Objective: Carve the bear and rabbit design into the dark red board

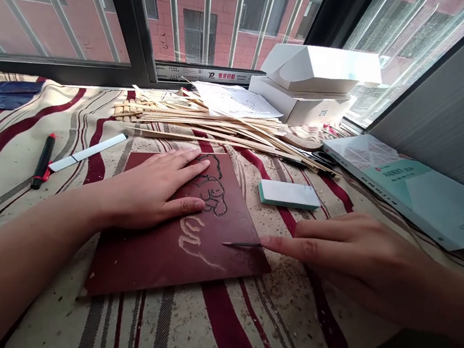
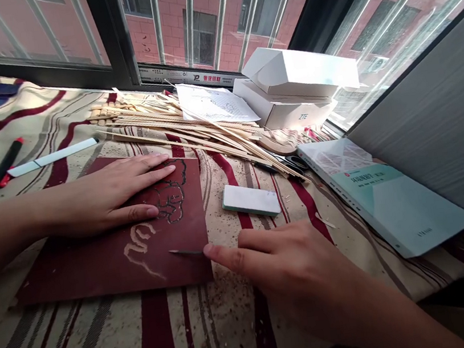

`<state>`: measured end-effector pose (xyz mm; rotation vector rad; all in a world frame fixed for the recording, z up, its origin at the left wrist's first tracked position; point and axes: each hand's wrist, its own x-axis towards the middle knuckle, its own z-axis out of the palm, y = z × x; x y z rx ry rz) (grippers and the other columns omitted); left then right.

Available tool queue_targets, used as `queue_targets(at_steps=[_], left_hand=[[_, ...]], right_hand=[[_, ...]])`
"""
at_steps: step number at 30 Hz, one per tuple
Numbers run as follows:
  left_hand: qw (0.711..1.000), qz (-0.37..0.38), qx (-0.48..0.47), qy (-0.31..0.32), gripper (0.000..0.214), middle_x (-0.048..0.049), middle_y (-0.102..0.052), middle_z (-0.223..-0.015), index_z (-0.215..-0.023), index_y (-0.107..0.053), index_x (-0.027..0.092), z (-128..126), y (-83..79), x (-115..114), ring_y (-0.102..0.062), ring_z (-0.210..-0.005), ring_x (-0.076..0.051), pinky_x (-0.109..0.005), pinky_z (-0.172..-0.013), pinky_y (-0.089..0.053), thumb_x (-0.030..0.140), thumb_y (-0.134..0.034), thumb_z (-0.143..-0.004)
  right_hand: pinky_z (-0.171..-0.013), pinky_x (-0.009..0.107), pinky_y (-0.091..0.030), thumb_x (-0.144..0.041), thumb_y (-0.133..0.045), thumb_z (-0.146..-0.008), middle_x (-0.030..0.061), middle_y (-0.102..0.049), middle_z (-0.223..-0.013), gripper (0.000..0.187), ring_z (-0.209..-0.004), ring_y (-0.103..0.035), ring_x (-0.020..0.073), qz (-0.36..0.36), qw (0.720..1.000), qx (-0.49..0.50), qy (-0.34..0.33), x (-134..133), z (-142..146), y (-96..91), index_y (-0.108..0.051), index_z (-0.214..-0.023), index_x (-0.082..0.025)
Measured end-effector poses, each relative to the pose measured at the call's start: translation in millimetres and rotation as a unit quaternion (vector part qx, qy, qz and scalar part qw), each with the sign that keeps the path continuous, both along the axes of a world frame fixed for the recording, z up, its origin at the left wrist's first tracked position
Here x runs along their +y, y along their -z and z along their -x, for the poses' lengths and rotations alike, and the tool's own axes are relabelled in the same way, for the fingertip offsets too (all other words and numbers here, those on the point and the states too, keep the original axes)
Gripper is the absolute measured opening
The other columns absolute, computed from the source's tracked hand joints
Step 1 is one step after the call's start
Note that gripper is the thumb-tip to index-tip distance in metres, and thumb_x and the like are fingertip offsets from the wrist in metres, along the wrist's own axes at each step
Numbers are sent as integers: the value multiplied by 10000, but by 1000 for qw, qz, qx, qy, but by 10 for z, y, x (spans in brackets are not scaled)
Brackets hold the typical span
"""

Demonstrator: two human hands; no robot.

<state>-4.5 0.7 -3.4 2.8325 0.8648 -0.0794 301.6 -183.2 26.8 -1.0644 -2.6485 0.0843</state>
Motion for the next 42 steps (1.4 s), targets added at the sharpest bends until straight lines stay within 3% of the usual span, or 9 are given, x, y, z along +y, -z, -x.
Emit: queue_targets(at_steps=[7,13,24,30,42], left_hand=[[1000,1,6,-1,933,-93,-145,-1904,-1818,-283,274,-1,-12,-5,-188,-1760,-364,-512,-1434,-177,825,-400,-1074],[1000,1,11,0,948,-80,-148,-1904,-1817,-287,288,-11,-26,-5,-195,-1759,-364,-493,-1438,-167,850,-389,-1061],[1000,12,-10,16,953,-86,-152,-1901,-1817,-289,298,13,-10,17,-178,-1761,-377,-509,-1437,-165,838,-461,-1051],[1000,14,4,8,959,-76,-147,-1904,-1816,-289,304,-1,-34,11,-170,-1765,-369,-495,-1441,-159,848,-456,-1045],[1000,9,6,13,975,-68,-139,-1907,-1824,-252,324,15,-24,20,-177,-1762,-369,-488,-1439,-156,878,-420,-1040]], right_hand=[[-542,293,-376,-32,-380,-1127,-44,-642,-763,471,-589,-591,114,48,998,-9,-39,-24,-33,9,-718,-1415,-190],[-541,286,-332,8,-389,-1099,-52,-565,-729,483,-570,-543,111,52,997,-4,-48,21,-52,-6,-701,-1416,-181],[-628,332,-307,-132,-342,-1207,-44,-579,-793,419,-634,-484,148,51,996,5,-71,69,-142,142,-546,-1560,-228],[-657,337,-310,-167,-309,-1224,-44,-565,-805,424,-655,-462,159,52,996,-8,-75,114,-173,134,-517,-1587,-241],[-608,322,-328,-130,-337,-1214,-63,-556,-762,392,-601,-502,117,16,994,-48,-100,145,-98,26,-549,-1542,-164]])
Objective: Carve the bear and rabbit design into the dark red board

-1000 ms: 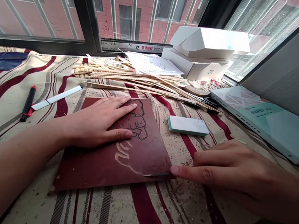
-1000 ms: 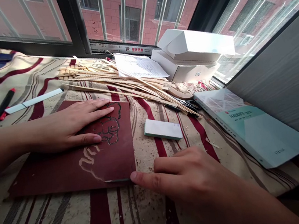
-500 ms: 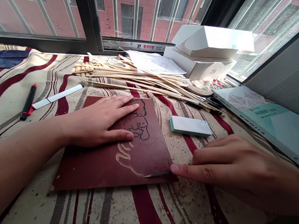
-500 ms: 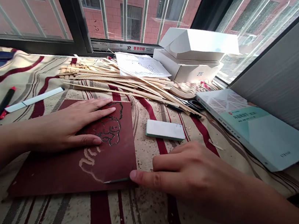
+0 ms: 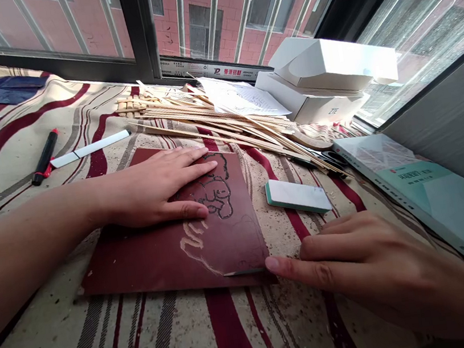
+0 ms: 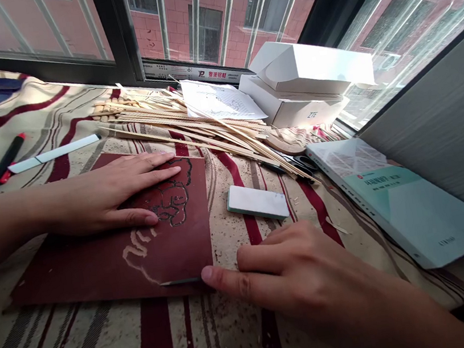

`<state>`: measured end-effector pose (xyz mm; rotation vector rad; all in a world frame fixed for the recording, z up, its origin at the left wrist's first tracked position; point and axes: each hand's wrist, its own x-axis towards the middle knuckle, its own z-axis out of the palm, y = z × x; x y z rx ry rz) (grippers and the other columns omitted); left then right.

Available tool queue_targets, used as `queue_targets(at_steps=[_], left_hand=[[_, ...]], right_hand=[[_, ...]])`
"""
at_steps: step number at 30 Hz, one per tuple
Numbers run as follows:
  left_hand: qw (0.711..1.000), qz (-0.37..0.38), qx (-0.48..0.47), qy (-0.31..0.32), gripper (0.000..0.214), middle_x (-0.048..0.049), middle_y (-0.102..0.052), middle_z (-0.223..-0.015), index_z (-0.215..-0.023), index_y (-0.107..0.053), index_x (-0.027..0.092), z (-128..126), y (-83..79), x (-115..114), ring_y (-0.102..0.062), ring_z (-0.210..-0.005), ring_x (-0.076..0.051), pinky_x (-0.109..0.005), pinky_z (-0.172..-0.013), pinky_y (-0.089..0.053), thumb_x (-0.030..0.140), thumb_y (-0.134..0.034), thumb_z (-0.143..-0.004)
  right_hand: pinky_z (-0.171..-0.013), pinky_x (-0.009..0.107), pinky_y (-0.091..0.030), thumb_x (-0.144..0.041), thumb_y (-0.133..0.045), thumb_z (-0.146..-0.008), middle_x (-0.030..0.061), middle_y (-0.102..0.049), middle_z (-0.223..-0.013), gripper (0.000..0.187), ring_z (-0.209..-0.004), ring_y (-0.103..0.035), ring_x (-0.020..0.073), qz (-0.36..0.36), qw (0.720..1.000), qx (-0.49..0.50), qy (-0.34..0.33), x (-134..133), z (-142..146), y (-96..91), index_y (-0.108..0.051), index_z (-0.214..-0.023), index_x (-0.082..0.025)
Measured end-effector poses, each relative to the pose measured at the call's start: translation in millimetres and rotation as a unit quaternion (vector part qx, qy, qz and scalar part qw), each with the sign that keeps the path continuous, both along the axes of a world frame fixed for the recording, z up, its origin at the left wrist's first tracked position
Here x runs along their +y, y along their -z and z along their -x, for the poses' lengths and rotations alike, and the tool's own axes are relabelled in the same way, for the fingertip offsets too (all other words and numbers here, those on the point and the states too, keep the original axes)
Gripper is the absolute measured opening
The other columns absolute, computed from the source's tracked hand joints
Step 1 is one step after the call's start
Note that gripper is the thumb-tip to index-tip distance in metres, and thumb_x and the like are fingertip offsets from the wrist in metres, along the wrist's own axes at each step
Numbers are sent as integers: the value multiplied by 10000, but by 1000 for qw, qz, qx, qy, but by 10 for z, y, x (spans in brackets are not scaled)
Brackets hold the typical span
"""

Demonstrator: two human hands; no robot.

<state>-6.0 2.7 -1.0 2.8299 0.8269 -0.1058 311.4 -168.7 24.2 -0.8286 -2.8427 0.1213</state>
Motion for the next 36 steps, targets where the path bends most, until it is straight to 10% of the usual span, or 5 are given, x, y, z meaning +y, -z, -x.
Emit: queue_targets(at_steps=[36], left_hand=[[999,8,-25,24,994,-96,-166,-1902,-1814,-292,309,-6,8,42,-205,-1750,-402,-530,-1434,-172,891,-446,-1023]], right_hand=[[-665,301,-354,-216,-305,-1237,-8,-638,-866,442,-687,-504,136,20,992,124,-21,239,-167,168,-630,-1536,-234]])
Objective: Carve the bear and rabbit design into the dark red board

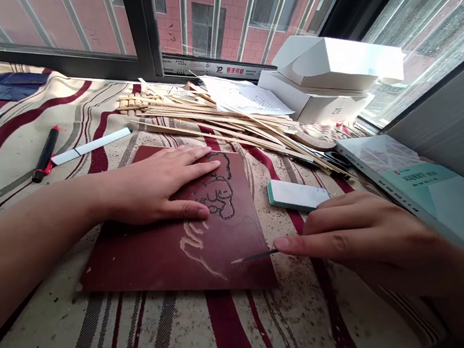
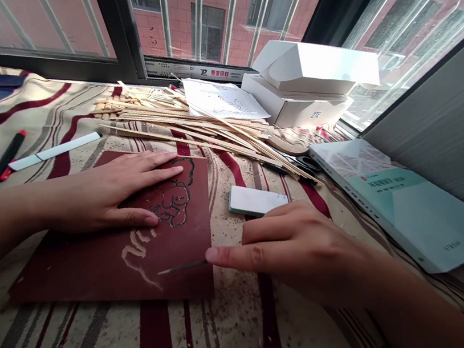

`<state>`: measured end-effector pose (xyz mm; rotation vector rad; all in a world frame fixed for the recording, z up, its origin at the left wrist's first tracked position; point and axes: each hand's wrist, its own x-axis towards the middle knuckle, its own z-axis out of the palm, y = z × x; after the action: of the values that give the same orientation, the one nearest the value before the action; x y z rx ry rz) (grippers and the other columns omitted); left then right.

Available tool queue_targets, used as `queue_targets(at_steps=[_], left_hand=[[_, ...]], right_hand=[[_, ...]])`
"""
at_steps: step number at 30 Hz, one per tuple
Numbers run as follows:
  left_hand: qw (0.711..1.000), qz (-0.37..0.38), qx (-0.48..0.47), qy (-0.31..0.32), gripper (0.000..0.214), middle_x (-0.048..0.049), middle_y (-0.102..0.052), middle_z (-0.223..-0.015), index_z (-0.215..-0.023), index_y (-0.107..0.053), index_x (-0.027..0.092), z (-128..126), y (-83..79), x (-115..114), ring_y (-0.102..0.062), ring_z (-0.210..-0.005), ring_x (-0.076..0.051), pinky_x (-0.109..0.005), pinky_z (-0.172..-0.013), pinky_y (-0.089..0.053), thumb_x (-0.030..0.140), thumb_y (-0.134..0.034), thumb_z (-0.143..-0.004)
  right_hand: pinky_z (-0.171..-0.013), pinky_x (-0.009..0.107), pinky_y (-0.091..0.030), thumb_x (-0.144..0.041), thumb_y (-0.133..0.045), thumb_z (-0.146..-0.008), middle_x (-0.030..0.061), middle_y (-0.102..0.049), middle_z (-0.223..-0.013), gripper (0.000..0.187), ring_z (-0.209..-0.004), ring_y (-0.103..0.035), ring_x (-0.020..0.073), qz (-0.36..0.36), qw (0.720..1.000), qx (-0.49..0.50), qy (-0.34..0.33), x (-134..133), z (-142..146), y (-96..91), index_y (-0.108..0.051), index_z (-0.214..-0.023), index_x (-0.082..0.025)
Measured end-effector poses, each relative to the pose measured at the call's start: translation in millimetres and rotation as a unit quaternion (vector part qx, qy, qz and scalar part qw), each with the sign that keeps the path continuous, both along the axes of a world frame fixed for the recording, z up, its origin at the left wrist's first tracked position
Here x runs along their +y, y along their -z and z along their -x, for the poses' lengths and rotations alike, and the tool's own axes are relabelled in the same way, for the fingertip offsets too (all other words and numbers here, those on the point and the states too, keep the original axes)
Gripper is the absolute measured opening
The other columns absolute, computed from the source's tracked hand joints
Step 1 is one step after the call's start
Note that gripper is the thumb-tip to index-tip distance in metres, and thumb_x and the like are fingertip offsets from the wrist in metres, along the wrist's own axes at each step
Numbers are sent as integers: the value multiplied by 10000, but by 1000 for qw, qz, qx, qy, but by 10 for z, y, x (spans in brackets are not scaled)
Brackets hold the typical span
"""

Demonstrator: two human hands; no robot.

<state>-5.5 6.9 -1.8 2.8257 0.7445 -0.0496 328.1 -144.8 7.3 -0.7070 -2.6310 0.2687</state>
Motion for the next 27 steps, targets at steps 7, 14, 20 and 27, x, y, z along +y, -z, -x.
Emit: queue_targets(at_steps=[7,14,20,27], left_hand=[[1000,9,-16,17,1012,-108,-188,-1897,-1812,-302,299,25,-11,10,-218,-1744,-408,-540,-1430,-185,902,-461,-1014],[998,38,-27,31,1046,-118,-175,-1899,-1812,-307,287,30,-36,31,-184,-1756,-400,-542,-1436,-171,910,-504,-995],[998,50,-33,28,1053,-128,-189,-1894,-1803,-333,288,32,-24,39,-182,-1755,-413,-570,-1434,-173,909,-547,-980],[998,51,-29,21,1025,-113,-196,-1896,-1801,-334,312,9,-36,35,-190,-1754,-408,-567,-1433,-181,864,-604,-981]], right_hand=[[-674,298,-364,-135,-367,-1209,-12,-692,-923,424,-705,-539,127,43,998,-45,-34,44,47,-33,-603,-1548,-232],[-670,307,-361,-229,-267,-1243,-34,-619,-828,437,-646,-513,126,18,997,-67,-32,9,119,-82,-616,-1505,-200],[-702,299,-377,-215,-277,-1242,-27,-640,-869,430,-677,-513,123,29,996,-66,-46,29,90,-55,-597,-1528,-198],[-678,311,-360,-245,-239,-1245,-33,-598,-818,461,-649,-509,132,33,996,-75,-40,23,119,-65,-591,-1541,-207]])
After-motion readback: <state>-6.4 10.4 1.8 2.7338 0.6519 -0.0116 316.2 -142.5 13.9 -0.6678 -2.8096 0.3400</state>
